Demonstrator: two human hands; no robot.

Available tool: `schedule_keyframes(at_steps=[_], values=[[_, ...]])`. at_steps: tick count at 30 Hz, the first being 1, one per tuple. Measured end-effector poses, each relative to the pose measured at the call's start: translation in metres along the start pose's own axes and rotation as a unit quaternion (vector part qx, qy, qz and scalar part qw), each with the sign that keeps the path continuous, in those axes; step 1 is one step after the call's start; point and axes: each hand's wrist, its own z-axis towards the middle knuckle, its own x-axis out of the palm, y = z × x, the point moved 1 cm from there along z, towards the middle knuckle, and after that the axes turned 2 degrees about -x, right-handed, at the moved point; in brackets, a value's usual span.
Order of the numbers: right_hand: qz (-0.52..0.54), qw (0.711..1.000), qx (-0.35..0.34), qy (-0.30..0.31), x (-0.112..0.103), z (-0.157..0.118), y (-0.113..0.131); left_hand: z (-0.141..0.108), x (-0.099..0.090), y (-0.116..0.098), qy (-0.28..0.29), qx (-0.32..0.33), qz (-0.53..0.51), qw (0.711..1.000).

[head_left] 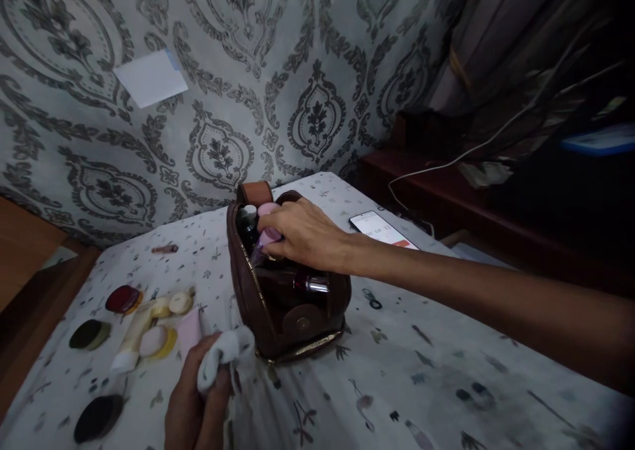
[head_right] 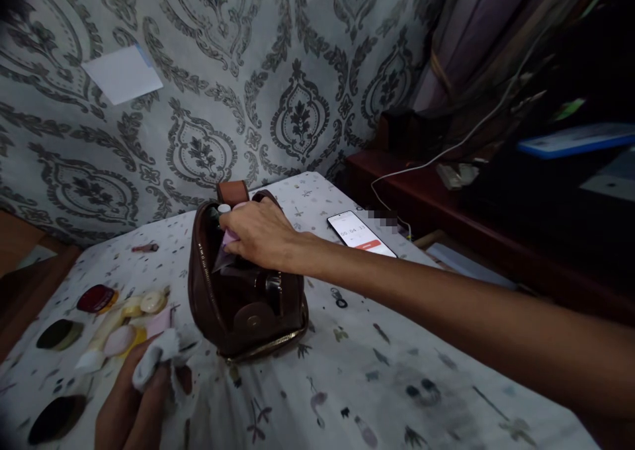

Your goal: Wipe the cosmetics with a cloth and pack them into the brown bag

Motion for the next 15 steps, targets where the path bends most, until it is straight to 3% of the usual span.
schedule_keyframes(at_steps=[2,4,7,9,11,15], values=[[-0.006,1.000,-0.005,-0.006,0.002,0.000,-0.002,0.009,-0.007,-0.010,0.007,0.125,0.043,0.991],[-0.004,1.000,-0.006,-0.008,0.003,0.001,-0.002,0.021,-0.012,-0.030,0.035,0.281,0.104,0.953],[0.006,1.000,-0.005,-0.002,0.002,0.001,-0.001,0.043,-0.010,-0.072,0.106,0.494,0.253,0.825],[0.015,1.000,-0.004,0.006,-0.001,0.000,0.001,0.060,0.000,-0.099,0.135,0.528,0.350,0.762],[0.022,1.000,0.004,0.014,-0.003,0.000,0.002,0.075,0.016,-0.119,0.221,0.522,0.419,0.709],[0.015,0.999,0.022,0.035,-0.008,-0.002,0.003,0.095,0.047,-0.135,0.351,0.459,0.515,0.633]])
